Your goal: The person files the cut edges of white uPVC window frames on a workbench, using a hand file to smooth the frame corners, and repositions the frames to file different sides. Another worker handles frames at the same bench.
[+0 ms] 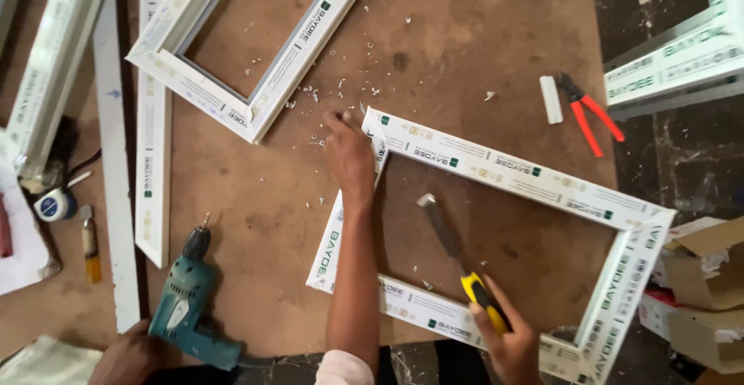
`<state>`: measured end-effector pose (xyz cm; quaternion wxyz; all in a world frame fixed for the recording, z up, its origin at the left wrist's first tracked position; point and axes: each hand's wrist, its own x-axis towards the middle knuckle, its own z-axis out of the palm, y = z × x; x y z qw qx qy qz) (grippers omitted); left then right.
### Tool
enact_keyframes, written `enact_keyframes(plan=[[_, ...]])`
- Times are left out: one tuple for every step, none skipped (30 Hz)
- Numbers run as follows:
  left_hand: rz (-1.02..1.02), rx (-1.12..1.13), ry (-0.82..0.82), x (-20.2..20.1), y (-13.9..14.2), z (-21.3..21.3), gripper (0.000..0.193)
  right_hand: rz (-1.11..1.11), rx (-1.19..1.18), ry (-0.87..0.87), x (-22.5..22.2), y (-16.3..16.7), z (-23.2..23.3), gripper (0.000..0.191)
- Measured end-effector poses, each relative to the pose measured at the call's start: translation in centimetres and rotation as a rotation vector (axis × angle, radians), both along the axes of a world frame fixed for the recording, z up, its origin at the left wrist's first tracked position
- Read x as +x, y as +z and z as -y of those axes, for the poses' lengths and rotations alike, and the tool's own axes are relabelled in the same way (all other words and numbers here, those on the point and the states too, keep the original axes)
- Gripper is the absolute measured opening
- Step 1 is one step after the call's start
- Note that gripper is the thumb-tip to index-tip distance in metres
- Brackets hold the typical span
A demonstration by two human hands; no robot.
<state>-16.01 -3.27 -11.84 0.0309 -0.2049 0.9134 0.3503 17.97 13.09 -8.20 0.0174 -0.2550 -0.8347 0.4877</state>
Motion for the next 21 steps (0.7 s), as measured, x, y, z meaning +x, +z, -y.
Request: enact_keyframes(plan=[[-0.003, 0.019, -0.007, 0.1, 0.5, -0.1, 0.037, -0.048, 0.075, 0.021, 1.4, -0.4, -1.2, 0.047], [-0.048, -0.008, -0.098, 0.3, 0.9, 0.0, 0.040, -0.100, 0.149, 0.046, 2.7, -0.8, -2.3, 0.045], [-0.094, -0.038, -0.191, 0.4, 1.2, 0.0, 0.043, -0.093, 0.148, 0.007, 4.0, -1.2, -3.1, 0.045], [-0.136, -0.070, -0.284, 0.5, 1.4, 0.2, 0.047, -0.084, 0.145, -0.032, 5.3, -1.7, -3.6, 0.045], [-0.210, -0.070, -0.329, 0.4, 1.5, 0.3, 0.048, -0.077, 0.140, -0.067, 6.4, -2.1, -4.2, 0.045], [-0.289, -0.073, -0.379, 0.3, 1.5, 0.5, 0.049, 0.017, 0.086, -0.112, 7.1, -2.6, -4.6, 0.047], [-0.359, -0.077, -0.431, 0.1, 1.5, 0.6, 0.050, 0.121, 0.030, -0.155, 8.1, -2.7, -4.9, 0.048], [-0.305, -0.036, -0.368, -0.1, 1.5, 0.6, 0.046, 0.232, -0.017, -0.189, 9.2, -2.6, -5.4, 0.049], [-0.259, 0.007, -0.311, -0.3, 1.7, 0.5, 0.042, 0.205, -0.067, -0.206, 9.7, -2.5, -5.7, 0.049], [-0.211, 0.047, -0.259, -0.3, 2.0, 0.4, 0.039, 0.180, -0.121, -0.227, 10.3, -2.3, -5.7, 0.049], [-0.158, -0.006, -0.216, -0.2, 2.5, 0.2, 0.040, 0.159, -0.171, -0.244, 10.9, -1.8, -5.9, 0.049], [-0.104, -0.059, -0.176, 0.2, 3.2, 0.0, 0.041, 0.151, -0.197, -0.228, 11.2, -1.1, -6.1, 0.049], [-0.045, -0.111, -0.139, 0.9, 4.2, -0.2, 0.043, 0.146, -0.222, -0.215, 11.7, -0.3, -6.3, 0.048], [-0.188, -0.147, -0.227, 1.8, 5.1, -0.5, 0.046, 0.133, -0.245, -0.201, 12.1, 0.4, -6.7, 0.047], [-0.336, -0.184, -0.319, 3.0, 5.9, -0.4, 0.052, 0.120, -0.241, -0.192, 12.3, 1.0, -7.0, 0.047], [-0.479, -0.221, -0.410, 4.6, 6.7, -0.5, 0.061, 0.112, -0.235, -0.183, 12.6, 1.9, -7.3, 0.048], [-0.531, -0.353, -0.501, 6.5, 7.6, -0.6, 0.064, 0.110, -0.228, -0.171, 13.1, 2.9, -7.7, 0.048], [-0.578, -0.488, -0.592, 8.6, 8.4, -0.6, 0.068, 0.143, -0.218, -0.180, 13.5, 3.9, -8.1, 0.048], [-0.621, -0.626, -0.683, 11.0, 9.0, -0.5, 0.072, 0.177, -0.209, -0.189, 13.8, 4.8, -8.4, 0.049], [-0.468, -0.636, -0.785, 13.5, 9.5, -0.6, 0.055, 0.206, -0.201, -0.196, 14.0, 5.6, -8.8, 0.049], [-0.314, -0.644, -0.884, 16.2, 10.1, -0.7, 0.038, 0.187, -0.204, -0.203, 14.1, 6.5, -9.0, 0.048]])
